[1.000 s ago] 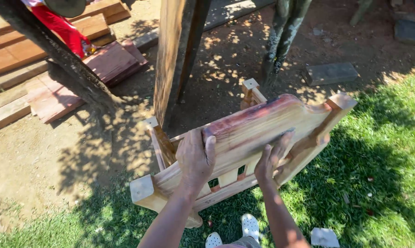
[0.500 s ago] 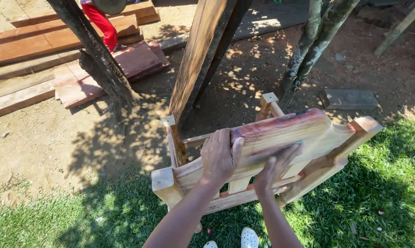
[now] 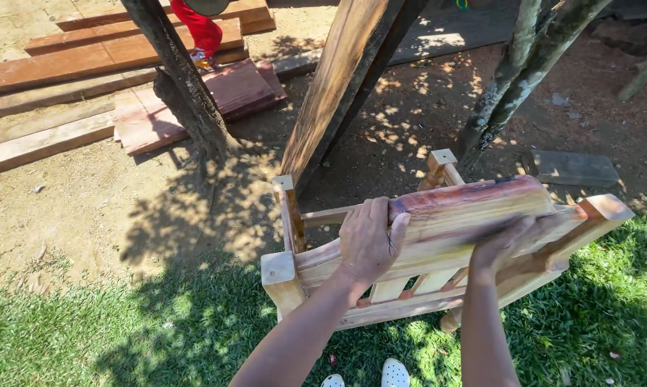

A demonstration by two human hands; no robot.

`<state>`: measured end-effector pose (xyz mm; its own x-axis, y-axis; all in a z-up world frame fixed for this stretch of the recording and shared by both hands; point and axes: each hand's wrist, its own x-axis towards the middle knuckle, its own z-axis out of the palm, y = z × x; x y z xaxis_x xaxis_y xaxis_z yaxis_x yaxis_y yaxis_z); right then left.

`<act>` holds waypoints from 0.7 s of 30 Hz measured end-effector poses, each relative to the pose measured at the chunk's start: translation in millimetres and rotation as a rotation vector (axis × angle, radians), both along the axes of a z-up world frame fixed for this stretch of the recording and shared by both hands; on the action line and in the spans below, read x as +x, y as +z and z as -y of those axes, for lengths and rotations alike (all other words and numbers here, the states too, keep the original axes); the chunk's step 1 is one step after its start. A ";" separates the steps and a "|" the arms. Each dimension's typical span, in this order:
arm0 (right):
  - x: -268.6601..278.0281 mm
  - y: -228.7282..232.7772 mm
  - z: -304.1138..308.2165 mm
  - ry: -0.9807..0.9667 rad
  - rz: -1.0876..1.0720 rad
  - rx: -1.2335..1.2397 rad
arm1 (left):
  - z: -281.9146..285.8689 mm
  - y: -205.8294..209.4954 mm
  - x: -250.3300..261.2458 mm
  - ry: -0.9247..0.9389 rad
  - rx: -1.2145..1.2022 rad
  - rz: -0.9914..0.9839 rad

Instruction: Sand ing a wood en chair b ackrest wi th sandpa per.

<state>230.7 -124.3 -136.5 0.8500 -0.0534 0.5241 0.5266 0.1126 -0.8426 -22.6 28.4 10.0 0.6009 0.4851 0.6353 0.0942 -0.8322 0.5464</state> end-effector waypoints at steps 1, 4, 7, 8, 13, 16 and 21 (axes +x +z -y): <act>-36.5 14.7 -9.0 0.001 0.000 -0.002 | 0.1 -0.6 0.0 0.001 -0.002 0.000; -116.3 42.8 -26.2 -0.258 0.279 -0.514 | 0.3 -1.9 2.3 0.022 0.021 0.021; -122.1 38.0 -21.0 -0.185 0.452 -0.638 | -0.5 -3.8 2.7 0.020 -0.022 0.000; -109.9 37.0 -15.8 -0.207 0.411 -0.619 | -0.9 -4.5 3.0 0.019 -0.021 -0.012; -6.5 16.5 15.0 -0.285 0.171 -0.329 | 0.7 -1.7 1.9 0.012 -0.012 -0.018; 51.4 -38.4 27.7 0.025 -0.211 0.020 | 1.0 -2.1 3.1 0.036 -0.014 -0.004; -52.5 1.5 -7.6 -0.231 0.002 -0.249 | 0.3 -1.8 3.1 0.024 -0.001 -0.027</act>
